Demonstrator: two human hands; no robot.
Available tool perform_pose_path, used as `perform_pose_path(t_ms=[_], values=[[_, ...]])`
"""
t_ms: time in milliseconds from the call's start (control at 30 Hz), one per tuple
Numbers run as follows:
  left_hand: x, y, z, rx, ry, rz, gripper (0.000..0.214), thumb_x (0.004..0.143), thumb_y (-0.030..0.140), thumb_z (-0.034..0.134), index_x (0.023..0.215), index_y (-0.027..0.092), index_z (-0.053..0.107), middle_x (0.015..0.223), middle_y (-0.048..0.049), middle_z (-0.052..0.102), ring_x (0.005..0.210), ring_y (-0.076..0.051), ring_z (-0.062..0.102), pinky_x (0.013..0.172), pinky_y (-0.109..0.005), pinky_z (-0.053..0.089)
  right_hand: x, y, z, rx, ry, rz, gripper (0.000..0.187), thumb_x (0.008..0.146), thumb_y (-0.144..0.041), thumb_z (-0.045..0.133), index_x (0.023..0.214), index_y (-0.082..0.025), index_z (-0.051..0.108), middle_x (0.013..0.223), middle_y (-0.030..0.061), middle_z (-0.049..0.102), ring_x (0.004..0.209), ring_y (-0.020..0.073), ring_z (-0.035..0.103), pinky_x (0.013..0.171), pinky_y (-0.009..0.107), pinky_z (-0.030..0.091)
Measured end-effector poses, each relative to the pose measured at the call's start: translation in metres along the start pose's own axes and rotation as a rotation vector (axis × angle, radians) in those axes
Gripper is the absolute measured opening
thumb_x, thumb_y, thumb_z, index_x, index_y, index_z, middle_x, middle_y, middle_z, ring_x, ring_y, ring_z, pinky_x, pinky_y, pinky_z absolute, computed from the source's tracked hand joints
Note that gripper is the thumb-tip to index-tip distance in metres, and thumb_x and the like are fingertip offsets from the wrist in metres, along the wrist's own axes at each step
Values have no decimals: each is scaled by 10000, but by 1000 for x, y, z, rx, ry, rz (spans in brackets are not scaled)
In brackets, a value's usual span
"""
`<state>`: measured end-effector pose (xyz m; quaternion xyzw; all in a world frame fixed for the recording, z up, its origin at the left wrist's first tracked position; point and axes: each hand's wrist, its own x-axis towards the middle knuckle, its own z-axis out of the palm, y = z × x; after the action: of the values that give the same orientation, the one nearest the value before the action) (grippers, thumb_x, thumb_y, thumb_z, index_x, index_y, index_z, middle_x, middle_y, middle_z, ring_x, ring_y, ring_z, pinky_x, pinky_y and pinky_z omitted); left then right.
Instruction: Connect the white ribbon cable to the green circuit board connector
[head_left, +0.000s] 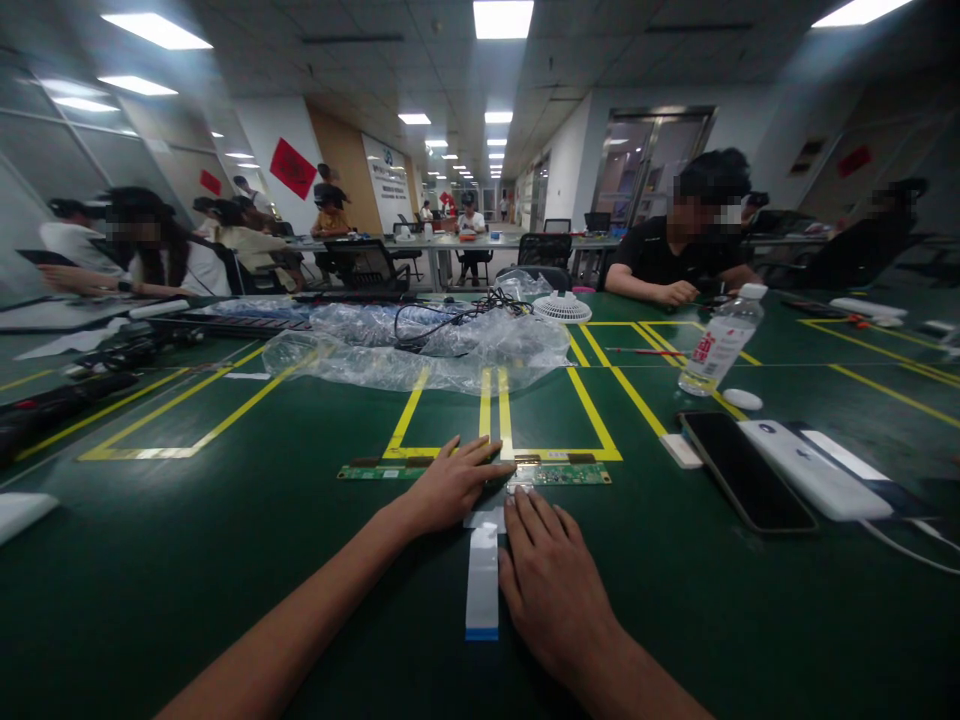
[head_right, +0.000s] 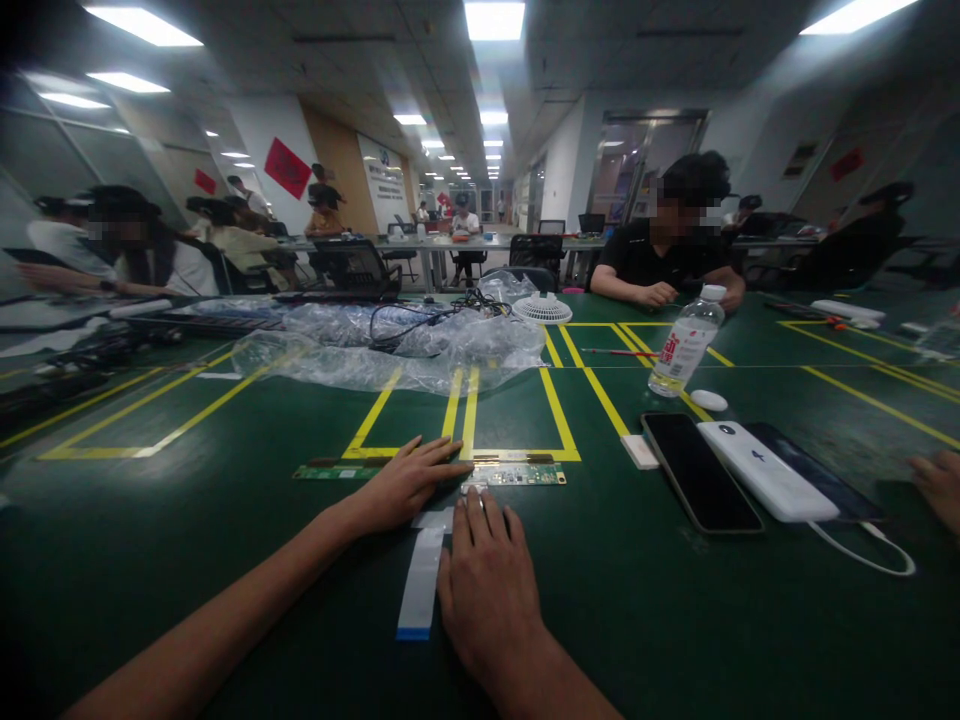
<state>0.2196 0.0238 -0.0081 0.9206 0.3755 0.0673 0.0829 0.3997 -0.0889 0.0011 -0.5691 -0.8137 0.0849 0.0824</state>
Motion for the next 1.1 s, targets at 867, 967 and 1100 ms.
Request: perform_pose_path(t_ms=[867, 967, 1100], values=[[-2, 1, -1, -9, 10, -4, 616, 916, 73, 400, 1455, 369, 442, 1591, -33, 343, 1477, -254, 268, 1170, -587, 177, 1, 14, -12, 62, -67, -61, 539, 1006, -337, 352, 1501, -131, 406, 1577, 131, 324, 1466, 288, 247, 1193, 523, 182], [-2, 3, 0, -12, 28, -6, 615, 909, 74, 407, 1453, 359, 444, 1581, -33, 363, 1474, -243, 275, 1176, -578, 177, 1, 18, -12, 62, -54, -89, 539, 1010, -353, 348, 1499, -136, 410, 1576, 134, 328, 1464, 285, 252, 1191, 515, 191], [-2, 3, 0, -8, 25, -9, 623, 905, 70, 402, 1456, 359, 438, 1581, -30, 364, 1477, -239, 270, 1178, -575, 179, 0, 21, -13, 59, -51, -126, 541, 1009, -349, 356, 1504, -137, 400, 1581, 143, 317, 1463, 299, 251, 1185, 521, 203]])
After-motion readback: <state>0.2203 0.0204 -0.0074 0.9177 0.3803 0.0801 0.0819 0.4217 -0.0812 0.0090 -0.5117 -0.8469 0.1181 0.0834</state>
